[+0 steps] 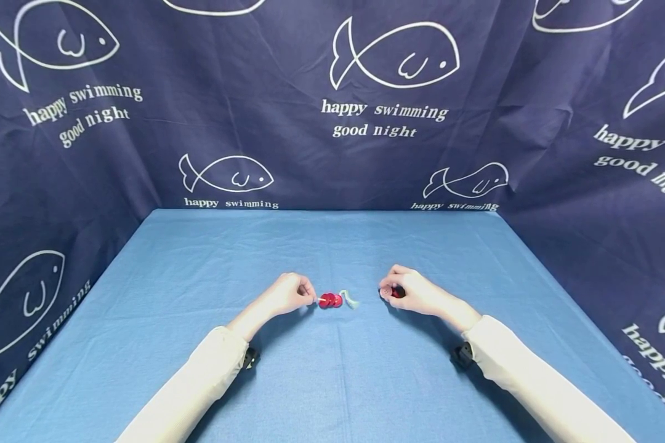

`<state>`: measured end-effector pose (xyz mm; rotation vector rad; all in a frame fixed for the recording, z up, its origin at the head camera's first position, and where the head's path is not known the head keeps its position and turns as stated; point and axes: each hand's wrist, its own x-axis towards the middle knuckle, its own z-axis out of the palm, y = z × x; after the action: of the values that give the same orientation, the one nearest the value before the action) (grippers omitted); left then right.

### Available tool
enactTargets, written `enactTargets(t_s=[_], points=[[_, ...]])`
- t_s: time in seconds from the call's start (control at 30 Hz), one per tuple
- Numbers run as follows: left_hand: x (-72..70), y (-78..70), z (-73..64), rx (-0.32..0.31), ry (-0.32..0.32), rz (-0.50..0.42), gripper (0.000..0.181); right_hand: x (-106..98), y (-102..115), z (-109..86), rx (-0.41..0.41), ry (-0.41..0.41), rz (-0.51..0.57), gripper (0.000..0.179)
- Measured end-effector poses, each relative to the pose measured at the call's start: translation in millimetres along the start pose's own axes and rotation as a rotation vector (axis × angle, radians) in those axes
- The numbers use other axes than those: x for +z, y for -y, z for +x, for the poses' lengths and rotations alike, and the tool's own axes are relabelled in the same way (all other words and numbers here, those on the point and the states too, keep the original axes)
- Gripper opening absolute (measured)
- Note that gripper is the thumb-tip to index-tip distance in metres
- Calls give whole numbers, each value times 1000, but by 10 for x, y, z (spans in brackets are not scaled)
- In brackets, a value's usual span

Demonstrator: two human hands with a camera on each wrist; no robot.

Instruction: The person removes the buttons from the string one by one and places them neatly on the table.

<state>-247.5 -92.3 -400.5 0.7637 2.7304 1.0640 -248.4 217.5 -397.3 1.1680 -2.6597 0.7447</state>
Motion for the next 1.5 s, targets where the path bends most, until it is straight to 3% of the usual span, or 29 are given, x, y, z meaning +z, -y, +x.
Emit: enactTargets(t_s=[1.5], points=[[1,1,-2,3,9,-7,7,-73,-93,-134,26,-52,-64,18]])
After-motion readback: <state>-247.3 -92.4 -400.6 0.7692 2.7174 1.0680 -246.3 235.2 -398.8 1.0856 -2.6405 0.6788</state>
